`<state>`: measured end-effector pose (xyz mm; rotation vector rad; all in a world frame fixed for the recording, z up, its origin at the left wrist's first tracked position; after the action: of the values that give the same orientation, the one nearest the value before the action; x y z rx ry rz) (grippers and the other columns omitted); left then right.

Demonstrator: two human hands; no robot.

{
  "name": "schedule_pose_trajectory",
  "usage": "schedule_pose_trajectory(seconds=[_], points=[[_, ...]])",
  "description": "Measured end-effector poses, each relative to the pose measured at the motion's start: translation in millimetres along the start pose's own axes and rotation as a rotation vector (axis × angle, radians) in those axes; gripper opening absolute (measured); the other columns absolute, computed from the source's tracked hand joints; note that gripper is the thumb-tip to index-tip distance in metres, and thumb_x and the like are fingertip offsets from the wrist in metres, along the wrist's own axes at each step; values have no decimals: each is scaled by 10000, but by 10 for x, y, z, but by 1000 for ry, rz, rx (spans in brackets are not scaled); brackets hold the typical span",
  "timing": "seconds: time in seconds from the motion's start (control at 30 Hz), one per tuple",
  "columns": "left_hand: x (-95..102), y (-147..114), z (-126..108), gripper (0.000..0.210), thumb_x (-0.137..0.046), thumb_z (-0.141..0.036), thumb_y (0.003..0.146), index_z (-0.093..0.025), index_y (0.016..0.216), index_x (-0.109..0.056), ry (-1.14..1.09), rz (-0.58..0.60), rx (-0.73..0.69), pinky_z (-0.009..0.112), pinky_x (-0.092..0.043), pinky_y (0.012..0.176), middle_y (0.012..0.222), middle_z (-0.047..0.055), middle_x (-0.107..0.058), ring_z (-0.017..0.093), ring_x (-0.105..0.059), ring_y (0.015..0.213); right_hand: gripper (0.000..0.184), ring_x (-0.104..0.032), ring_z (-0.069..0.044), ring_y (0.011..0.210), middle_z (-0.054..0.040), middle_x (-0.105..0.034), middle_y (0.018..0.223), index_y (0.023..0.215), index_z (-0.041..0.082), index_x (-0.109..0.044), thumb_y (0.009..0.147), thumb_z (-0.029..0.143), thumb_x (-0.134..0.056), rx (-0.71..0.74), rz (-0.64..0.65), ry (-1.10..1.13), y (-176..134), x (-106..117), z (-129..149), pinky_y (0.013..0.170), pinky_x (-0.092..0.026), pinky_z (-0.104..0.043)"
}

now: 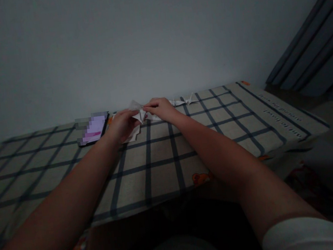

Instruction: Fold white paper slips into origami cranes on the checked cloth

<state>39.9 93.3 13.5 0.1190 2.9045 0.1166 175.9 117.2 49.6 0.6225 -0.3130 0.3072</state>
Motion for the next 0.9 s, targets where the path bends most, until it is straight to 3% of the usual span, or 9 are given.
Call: schedule_pose_trajectory(seconds=[0.17, 0.37, 0.67, 0.9], points=[[-51, -39, -31, 129, -673, -195, 696, -129, 807, -680, -44, 29, 17, 232, -544, 662, 838, 71, -724, 157, -670, 751, 115, -597, -155, 805, -34, -661, 819, 800, 183, -742, 824, 279, -683, 58, -23, -45, 9, 18, 73, 783, -462, -305], [-96, -47, -33, 311, -551, -408, 840, -150, 970, -667, -185, 111, 65, 318, -584, 789, 917, 101, -745, 205, -717, 855, 151, -567, -121, 665, -21, -654, 786, 819, 163, -663, 828, 314, -661, -108, -79, 127, 14, 29, -113, 660, -475, -271], [-183, -81, -49, 269, -585, -348, 878, -148, 1026, -686, -158, 150, 57, 303, -579, 823, 1041, 106, -746, 202, -717, 932, 148, -565, -113, 665, -1, -638, 749, 785, 172, -624, 798, 313, -667, -138, -111, 220, 7, 52, -100, 650, -484, -251], [-183, -94, -141, 246, -672, -336, 840, -159, 1004, -719, -58, 151, -46, 267, -561, 831, 1064, 86, -747, 169, -705, 920, 156, -542, -105, 633, 18, -589, 713, 759, 184, -587, 811, 315, -655, -120, -140, 199, 5, 108, -117, 639, -461, -248]])
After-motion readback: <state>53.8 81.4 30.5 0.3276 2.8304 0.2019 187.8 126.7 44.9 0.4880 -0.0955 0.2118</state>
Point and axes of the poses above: each hand's wrist, its own y-axis towards the middle knuckle, its own x-axis out of the back of the hand, z = x × y, the point moved 10 cm from there along y, towards the middle knuckle
